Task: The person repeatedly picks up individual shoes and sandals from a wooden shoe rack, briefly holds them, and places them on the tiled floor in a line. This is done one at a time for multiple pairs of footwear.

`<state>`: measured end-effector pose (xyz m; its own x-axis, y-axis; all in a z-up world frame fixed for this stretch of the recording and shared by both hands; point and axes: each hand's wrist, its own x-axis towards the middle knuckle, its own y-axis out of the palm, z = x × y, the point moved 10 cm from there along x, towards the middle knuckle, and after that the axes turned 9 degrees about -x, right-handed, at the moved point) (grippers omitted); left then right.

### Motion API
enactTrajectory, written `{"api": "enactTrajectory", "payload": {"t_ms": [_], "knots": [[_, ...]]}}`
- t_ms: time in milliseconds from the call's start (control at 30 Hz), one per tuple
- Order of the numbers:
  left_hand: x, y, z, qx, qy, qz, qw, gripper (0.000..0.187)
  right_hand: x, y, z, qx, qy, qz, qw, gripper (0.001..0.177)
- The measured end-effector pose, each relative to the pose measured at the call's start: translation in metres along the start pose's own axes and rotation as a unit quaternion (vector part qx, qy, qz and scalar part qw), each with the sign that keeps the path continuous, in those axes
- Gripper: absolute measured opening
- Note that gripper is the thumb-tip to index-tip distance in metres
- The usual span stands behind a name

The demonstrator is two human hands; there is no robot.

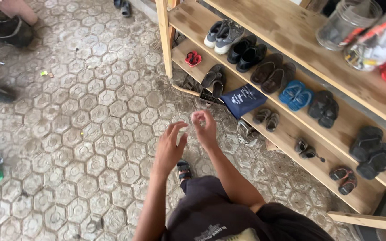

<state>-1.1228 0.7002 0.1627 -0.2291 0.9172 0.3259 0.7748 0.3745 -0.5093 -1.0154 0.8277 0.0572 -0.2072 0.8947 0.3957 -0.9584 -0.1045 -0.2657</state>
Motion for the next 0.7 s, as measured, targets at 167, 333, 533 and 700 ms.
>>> {"api": "enactTrajectory", "payload": {"t_ms": [167,333,533,700], "knots": [[0.078,-0.043,0.042,-0.016,0.019,0.03,0.999,0.031,0.083,0.053,-0.014,0.013,0.015,-0.038,0.999,0.015],[0.137,-0.068,0.104,-0.055,-0.034,0.027,0.998,0.029,0.115,0.095,-0.036,-0.028,0.025,-0.045,0.998,0.015],[0.226,-0.058,0.174,-0.101,-0.052,0.139,0.984,0.032,0.135,0.12,-0.098,-0.07,0.131,-0.115,0.982,0.015],[0.297,-0.062,0.212,-0.113,-0.001,0.227,0.967,0.032,0.146,0.133,-0.123,-0.115,0.187,-0.227,0.949,0.017]]}}
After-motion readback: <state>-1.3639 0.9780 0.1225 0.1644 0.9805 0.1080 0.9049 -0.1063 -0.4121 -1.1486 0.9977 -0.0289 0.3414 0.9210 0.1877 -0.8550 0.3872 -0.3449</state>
